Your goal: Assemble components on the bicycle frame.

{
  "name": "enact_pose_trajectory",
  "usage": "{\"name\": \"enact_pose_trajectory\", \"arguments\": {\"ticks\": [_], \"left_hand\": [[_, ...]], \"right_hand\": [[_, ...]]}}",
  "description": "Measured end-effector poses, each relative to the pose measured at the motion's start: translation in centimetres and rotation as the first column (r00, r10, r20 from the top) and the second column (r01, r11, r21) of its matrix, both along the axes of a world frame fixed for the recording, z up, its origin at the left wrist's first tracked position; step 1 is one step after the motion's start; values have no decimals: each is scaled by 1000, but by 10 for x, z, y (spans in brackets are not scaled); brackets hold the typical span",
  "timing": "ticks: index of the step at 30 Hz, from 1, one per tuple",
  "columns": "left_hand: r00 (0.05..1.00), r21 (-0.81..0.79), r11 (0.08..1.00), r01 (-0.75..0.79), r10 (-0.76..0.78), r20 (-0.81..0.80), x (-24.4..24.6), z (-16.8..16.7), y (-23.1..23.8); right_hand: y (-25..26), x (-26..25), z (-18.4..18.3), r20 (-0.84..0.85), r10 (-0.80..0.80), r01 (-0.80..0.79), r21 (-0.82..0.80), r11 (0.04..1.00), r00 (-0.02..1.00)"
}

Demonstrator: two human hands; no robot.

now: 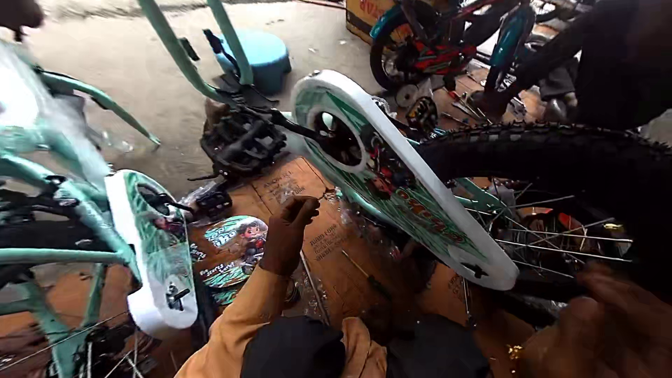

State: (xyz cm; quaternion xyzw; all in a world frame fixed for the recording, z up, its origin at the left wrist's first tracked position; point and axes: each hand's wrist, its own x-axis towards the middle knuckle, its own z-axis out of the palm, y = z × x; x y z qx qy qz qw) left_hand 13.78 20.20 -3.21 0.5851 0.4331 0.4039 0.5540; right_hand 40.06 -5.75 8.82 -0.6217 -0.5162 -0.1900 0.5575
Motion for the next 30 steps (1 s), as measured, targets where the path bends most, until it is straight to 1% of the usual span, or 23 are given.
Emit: {"name": "enact_pose_trajectory", "arguments": {"ticks": [1, 2, 3, 4, 5, 6, 7, 9, 10, 11, 12, 14, 16, 19, 21, 23, 26, 29, 30], "left_hand": [[998, 177, 983, 55, -54, -12, 3, 9, 0], [992, 362, 924, 121, -123, -17, 8, 21, 2], [982, 537, 826, 172, -186, -28, 16, 37, 5], [973, 681, 703, 204, -223, -62, 27, 57, 7], [967, 787, 572, 231, -226, -119, 39, 79, 5], [958, 856, 444, 265, -220, -183, 54, 99, -1], [943, 895, 314, 318, -200, -265, 69, 117, -9], [862, 862, 82, 500, -139, -487, 101, 144, -30], [803, 807, -6, 591, -90, -589, 117, 149, -38], [736, 737, -63, 673, -43, -676, 131, 150, -45], [677, 675, -89, 732, -11, -736, 143, 147, -49], [603, 599, -94, 795, 27, -797, 161, 141, -54], [554, 551, -66, 832, 33, -832, 169, 142, -57], [488, 488, -32, 872, -10, -873, 175, 151, -57], [466, 468, -15, 884, -60, -883, 179, 155, -56], [474, 477, -5, 879, -99, -875, 179, 157, -57], [521, 527, -2, 850, -139, -842, 172, 159, -55], [501, 502, 41, 864, -188, -845, 163, 168, -56], [504, 508, 38, 861, -197, -841, 162, 168, -55]], "right_hand": [[-13, -2, -23, -81, -84, 81, -33, 996, 993], [-20, -5, -42, -170, -125, 110, -97, 989, 977], [-24, -8, -58, -264, -131, 93, -154, 984, 956], [-23, -9, -71, -345, -132, 70, -185, 980, 929], [-20, -8, -81, -395, -134, 56, -204, 977, 909], [-17, -5, -88, -409, -152, 63, -223, 973, 900], [-15, -1, -92, -407, -174, 78, -241, 967, 897], [-12, 5, -93, -389, -194, 97, -253, 963, 901], [-12, 8, -90, -379, -191, 100, -245, 964, 906], [-12, 10, -87, -373, -183, 99, -235, 967, 910], [-13, 13, -84, -371, -172, 90, -227, 970, 912], [-12, 20, -78, -366, -162, 76, -239, 968, 916], [-10, 22, -78, -388, -175, 72, -266, 961, 905], [-7, 19, -79, -407, -187, 70, -287, 956, 894], [-5, 17, -76, -424, -185, 66, -281, 957, 886], [-5, 15, -76, -416, -164, 50, -272, 961, 894], [-5, 16, -78, -339, -154, 56, -281, 958, 928], [-6, 21, -74, -265, -152, 57, -333, 941, 952], [-5, 20, -71, -268, -154, 50, -357, 933, 951]]}}
